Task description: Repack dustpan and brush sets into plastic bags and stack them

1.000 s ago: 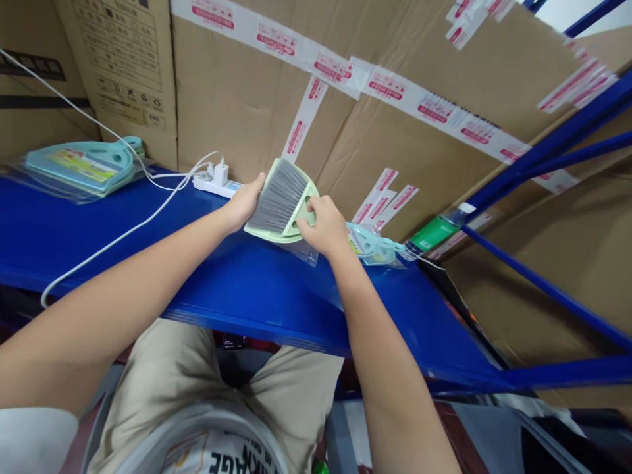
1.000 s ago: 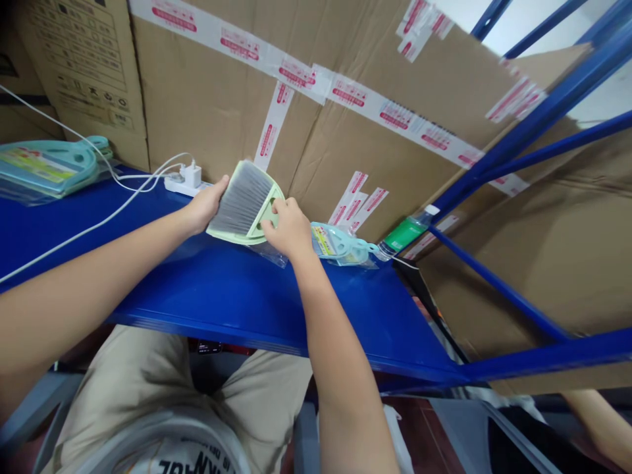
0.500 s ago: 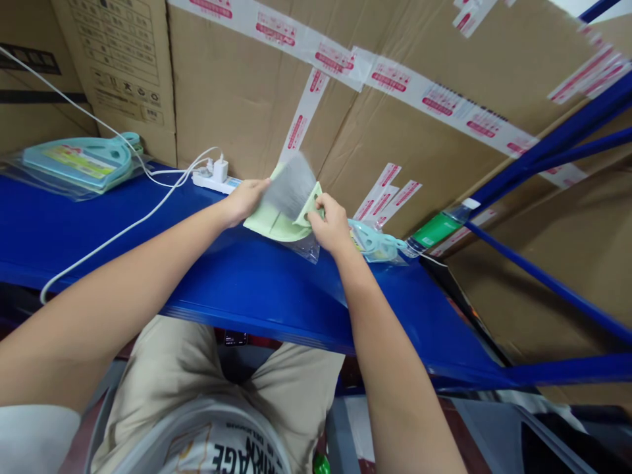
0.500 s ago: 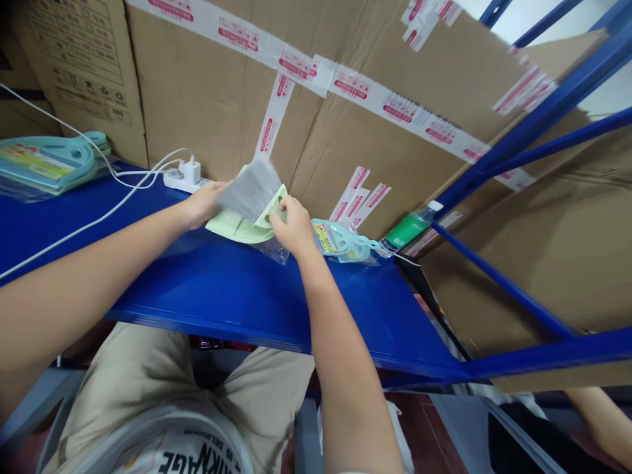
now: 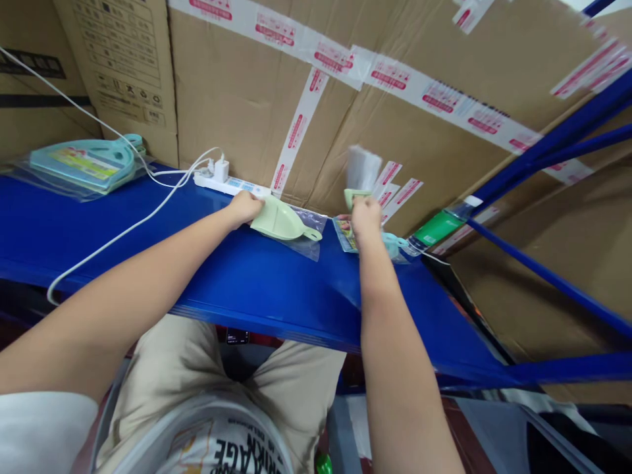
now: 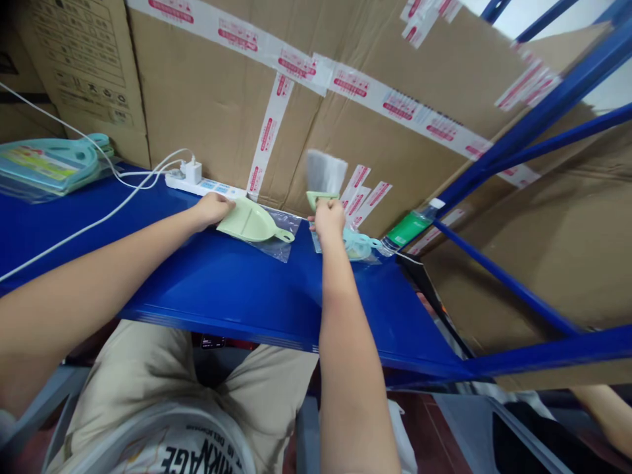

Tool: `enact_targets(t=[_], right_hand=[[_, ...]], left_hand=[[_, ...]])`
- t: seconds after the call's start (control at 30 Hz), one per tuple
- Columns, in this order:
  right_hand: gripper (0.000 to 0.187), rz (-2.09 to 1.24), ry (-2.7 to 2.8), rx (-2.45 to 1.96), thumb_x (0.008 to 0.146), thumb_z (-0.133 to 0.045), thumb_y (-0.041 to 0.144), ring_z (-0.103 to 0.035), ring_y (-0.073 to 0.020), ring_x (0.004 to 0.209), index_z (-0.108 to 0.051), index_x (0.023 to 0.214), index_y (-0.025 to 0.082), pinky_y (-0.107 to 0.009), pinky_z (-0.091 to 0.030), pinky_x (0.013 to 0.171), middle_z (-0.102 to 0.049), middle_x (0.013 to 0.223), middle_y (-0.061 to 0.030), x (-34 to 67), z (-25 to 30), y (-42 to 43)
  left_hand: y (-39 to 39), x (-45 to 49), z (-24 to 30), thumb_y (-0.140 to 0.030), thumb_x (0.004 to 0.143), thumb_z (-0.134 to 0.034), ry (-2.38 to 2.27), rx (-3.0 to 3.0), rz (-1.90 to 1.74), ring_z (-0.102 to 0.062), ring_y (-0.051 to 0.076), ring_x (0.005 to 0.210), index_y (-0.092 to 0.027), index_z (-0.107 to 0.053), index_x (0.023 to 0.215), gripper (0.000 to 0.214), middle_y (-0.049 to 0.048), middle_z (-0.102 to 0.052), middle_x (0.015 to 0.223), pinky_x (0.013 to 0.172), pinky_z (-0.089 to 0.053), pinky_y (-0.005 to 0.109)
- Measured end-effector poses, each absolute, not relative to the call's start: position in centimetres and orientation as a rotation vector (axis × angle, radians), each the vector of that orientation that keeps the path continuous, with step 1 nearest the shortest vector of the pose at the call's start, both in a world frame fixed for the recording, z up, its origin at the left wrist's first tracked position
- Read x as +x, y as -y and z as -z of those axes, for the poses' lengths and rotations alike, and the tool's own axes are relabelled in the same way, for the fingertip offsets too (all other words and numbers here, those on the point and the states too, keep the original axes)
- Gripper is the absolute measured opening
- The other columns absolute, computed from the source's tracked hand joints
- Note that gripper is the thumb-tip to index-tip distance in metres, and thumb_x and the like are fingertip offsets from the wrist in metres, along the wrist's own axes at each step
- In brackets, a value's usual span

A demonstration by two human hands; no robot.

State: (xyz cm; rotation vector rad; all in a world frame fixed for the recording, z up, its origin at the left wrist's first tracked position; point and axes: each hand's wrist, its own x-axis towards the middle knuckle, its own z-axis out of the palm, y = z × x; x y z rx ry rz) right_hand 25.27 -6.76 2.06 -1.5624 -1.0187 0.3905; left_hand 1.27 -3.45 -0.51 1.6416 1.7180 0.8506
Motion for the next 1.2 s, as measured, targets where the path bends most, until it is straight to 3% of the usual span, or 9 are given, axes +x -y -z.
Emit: enact_targets(t=[0.07,0.17,0.23,0.43,0.67,0.77,0.97,1.2], right_hand=[[0.011,-0.35,1.123,-1.779,0.09,-0.054,0.02,-0.069,-0.0182,0.064,-0.063,0.097,0.019,-0.026,-0.053,0.054,-0.066,0.081,-0.0021,25.0,-1.5,6.6],[0.024,-0.276,1.259,-2.014,0.09,-0.054,0.021,-0.074,-0.0243,0.085,-0.069,0.109,0.015,-0.032,-0.057,0.072,-0.074,0.096,-0.0102,24.9,-1.1,6.4],[0.033,-0.271,1.306,-2.11,0.092,-0.052,0.024,-0.074,-0.0271,0.094,-0.07,0.118,0.012,-0.032,-0.057,0.077,-0.075,0.103,-0.0151,24.9,-1.0,6.3],[0.042,-0.538,1.342,-2.177,0.097,-0.043,0.026,-0.074,-0.024,0.079,-0.071,0.123,0.011,-0.027,-0.055,0.055,-0.076,0.104,-0.017,24.5,-0.5,5.7],[0.047,-0.565,1.326,-2.12,0.096,-0.047,0.029,-0.073,-0.0226,0.078,-0.067,0.128,0.002,-0.026,-0.056,0.053,-0.069,0.129,-0.0232,23.7,0.2,5.2],[0.044,-0.606,1.293,-2.077,0.091,-0.05,0.019,-0.073,-0.023,0.08,-0.068,0.127,0.002,-0.026,-0.056,0.058,-0.074,0.117,-0.0208,23.6,0.2,5.1],[0.027,-0.343,1.435,-2.242,0.088,-0.054,0.013,-0.072,-0.0282,0.098,-0.076,0.102,0.005,-0.026,-0.051,0.072,-0.075,0.099,-0.0197,24.4,0.0,5.0],[0.021,-0.628,1.264,-2.082,0.091,-0.057,0.018,-0.063,-0.0163,0.058,-0.071,0.102,0.006,-0.025,-0.05,0.056,-0.065,0.074,-0.0057,23.9,0.2,5.6]], left_hand=[[3.3,0.6,0.5,-0.029,0.091,-0.06,-1.796,1.811,-0.71,-0.076,0.026,0.078,-0.017,-0.075,0.109,0.026,0.009,-0.077,0.082,0.075,-0.059,0.032],[3.2,-0.2,0.2,-0.035,0.09,-0.06,-1.882,2.048,-0.671,-0.076,0.03,0.1,-0.019,-0.075,0.109,0.03,0.0124,-0.08,0.1,0.088,-0.057,0.034],[3.2,-0.4,0.1,-0.036,0.091,-0.057,-1.876,2.132,-0.69,-0.073,0.031,0.111,-0.018,-0.076,0.109,0.032,0.0137,-0.079,0.111,0.095,-0.056,0.036],[3.2,0.3,0.7,-0.031,0.085,-0.061,-1.755,2.308,-0.488,-0.074,0.028,0.106,-0.019,-0.073,0.117,0.036,0.0118,-0.08,0.109,0.093,-0.055,0.034],[2.9,0.3,0.9,-0.018,0.078,-0.061,-1.705,2.371,-0.436,-0.075,0.025,0.104,-0.021,-0.075,0.11,0.036,0.0068,-0.08,0.105,0.093,-0.054,0.029],[2.7,0.0,1.0,-0.013,0.076,-0.059,-1.694,2.373,-0.479,-0.075,0.024,0.107,-0.02,-0.076,0.109,0.038,0.0068,-0.08,0.108,0.096,-0.054,0.028],[2.1,-0.4,1.2,-0.009,0.071,-0.06,-1.71,2.288,-0.579,-0.074,0.023,0.108,-0.022,-0.075,0.108,0.042,0.0051,-0.08,0.109,0.096,-0.055,0.028],[2.7,0.5,0.9,-0.029,0.083,-0.062,-1.759,2.244,-0.532,-0.072,0.027,0.114,-0.019,-0.072,0.119,0.039,0.0095,-0.077,0.118,0.101,-0.054,0.032]])
